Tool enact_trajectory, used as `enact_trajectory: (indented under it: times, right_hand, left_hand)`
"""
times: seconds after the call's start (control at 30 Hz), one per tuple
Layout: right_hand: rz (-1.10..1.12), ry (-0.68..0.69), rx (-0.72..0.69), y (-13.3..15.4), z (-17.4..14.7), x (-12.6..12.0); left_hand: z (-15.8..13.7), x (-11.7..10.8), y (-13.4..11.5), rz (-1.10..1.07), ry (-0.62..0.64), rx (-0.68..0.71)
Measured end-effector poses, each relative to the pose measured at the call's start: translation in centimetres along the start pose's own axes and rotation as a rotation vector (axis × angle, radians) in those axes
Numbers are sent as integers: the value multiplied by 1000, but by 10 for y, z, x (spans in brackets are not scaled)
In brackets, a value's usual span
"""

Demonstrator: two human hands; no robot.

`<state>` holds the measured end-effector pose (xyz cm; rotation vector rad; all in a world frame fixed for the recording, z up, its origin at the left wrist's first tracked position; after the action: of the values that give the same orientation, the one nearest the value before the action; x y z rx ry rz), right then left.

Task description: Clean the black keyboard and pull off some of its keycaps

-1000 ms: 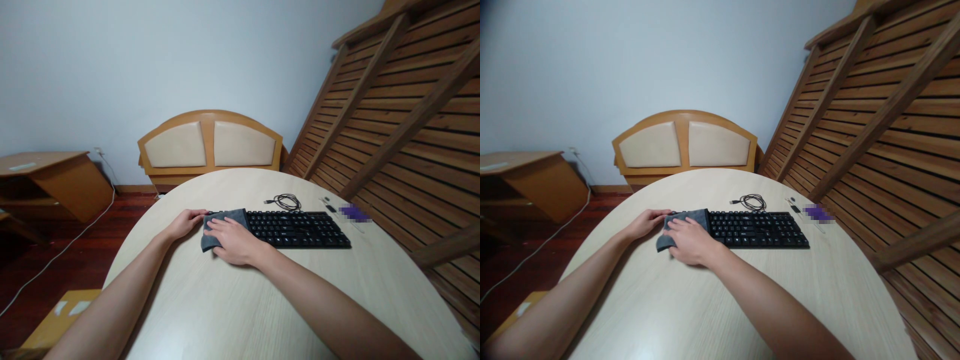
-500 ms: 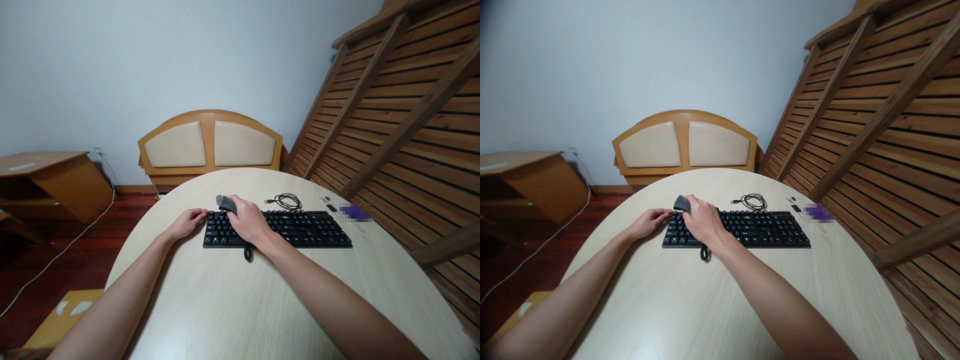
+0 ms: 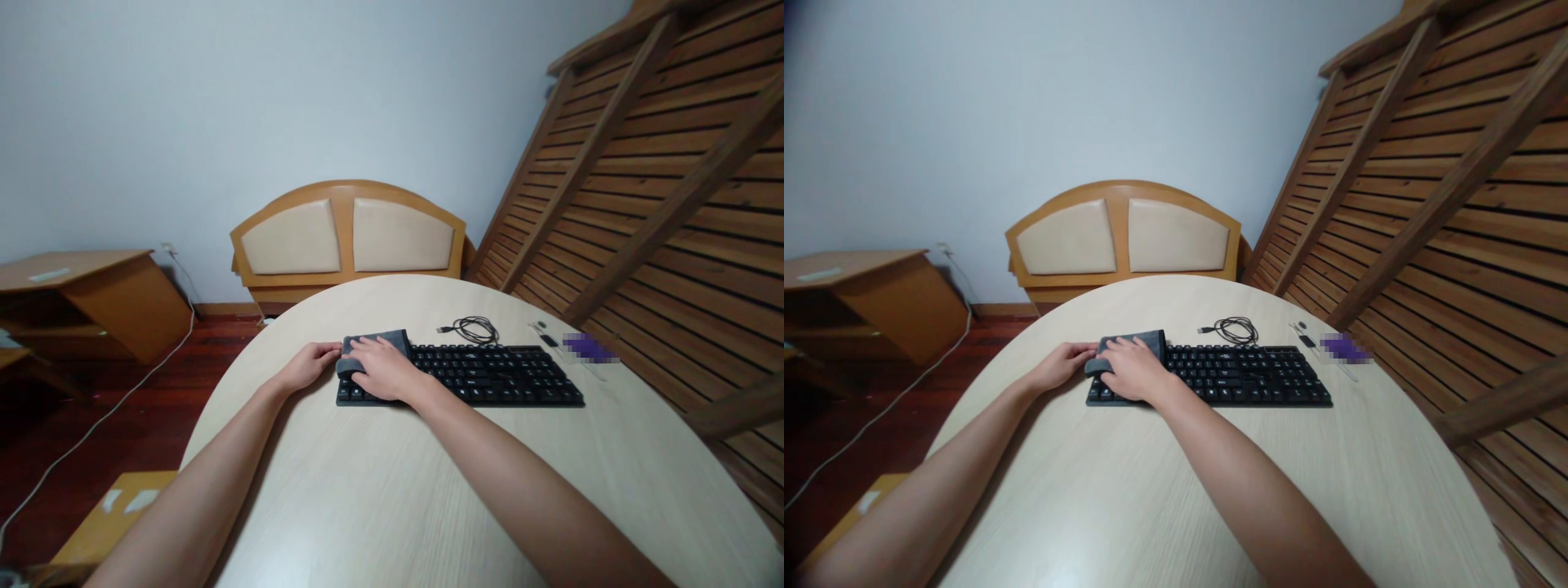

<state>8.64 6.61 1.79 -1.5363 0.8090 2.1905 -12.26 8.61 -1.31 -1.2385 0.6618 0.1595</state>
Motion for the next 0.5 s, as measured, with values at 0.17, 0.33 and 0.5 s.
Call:
enact_trajectory:
  times: [0.17,0.33,0.5]
  right_hand:
    - [39,10,-58,0,-6,-9]
    - [14,23,-94,10,-18,-11]
    - [8,48,-188,25,-41,-9]
  left_hand:
    - [-1,1,-2,0,1,-16]
    - [-1,0,0,22,-7,-44]
    - [1,0,6,53,-64,-51]
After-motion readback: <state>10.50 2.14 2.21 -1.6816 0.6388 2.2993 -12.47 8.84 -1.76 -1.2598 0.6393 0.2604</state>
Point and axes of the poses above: each hand's wrist, its own z-axis towards the middle knuckle, its own x-axis out of the palm, y = z × x, the point moved 1 cm from there along z, towards the middle knuckle
